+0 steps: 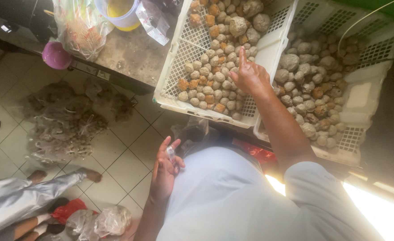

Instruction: The person opens a plastic bag and repeatedly picks up meatballs from two white crates, placing them into the bag. They handle the bag and the meatballs by hand throughout the process.

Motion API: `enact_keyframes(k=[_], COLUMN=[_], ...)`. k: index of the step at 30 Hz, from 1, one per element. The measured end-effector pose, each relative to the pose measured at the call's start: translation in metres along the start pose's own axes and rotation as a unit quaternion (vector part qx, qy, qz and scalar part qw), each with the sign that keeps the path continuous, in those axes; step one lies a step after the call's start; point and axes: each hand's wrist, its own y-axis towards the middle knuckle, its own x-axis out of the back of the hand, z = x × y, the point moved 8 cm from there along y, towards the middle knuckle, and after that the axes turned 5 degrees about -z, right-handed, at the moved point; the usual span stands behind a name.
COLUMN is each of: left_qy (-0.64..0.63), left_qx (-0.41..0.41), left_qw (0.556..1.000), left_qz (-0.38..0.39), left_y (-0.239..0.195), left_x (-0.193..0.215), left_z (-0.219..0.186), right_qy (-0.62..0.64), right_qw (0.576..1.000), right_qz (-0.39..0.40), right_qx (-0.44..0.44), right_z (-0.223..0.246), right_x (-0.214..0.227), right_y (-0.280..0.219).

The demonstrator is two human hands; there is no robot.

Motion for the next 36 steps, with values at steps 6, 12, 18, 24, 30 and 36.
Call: enact_keyframes(k=[6,12,18,24,30,36], left_qy=[0.0,0.005,-0.004,-0.005,-0.017,-0.012], left_qx=[-0.01,-0.031,-0.011,-0.009,-0.009,-0.017], left_qw=[1.0,0.999,1.0,1.0,1.0,1.0], left_qz=[0.006,0.007,0.008,0.008,0.0,-0.012], left_y=[0.002,0.003,0.004,0.007,0.006,-0.002], left_x=[-0.003,0.0,0.0,0.0,0.003,0.007], left_z=[-0.004,-0.004,-0.002,-0.004,-0.002,0.0], right_qy=[0.002,0.006,0.008,0.009,0.015,0.018], right_qw=[1.0,1.0,0.999,0.999,1.0,0.999], right_qz=[0.005,0.013,0.039,0.035,-0.001,-0.027], right_qx=[0.003,-0.004,-0.021,-0.021,0.009,0.012], right_z=[0.001,0.002,0.004,0.002,0.001,0.004], right_x=[0.001,0.002,0.005,0.003,0.002,0.004], right_y=[-0.001,0.0,-0.002,0.001,0.0,-0.002])
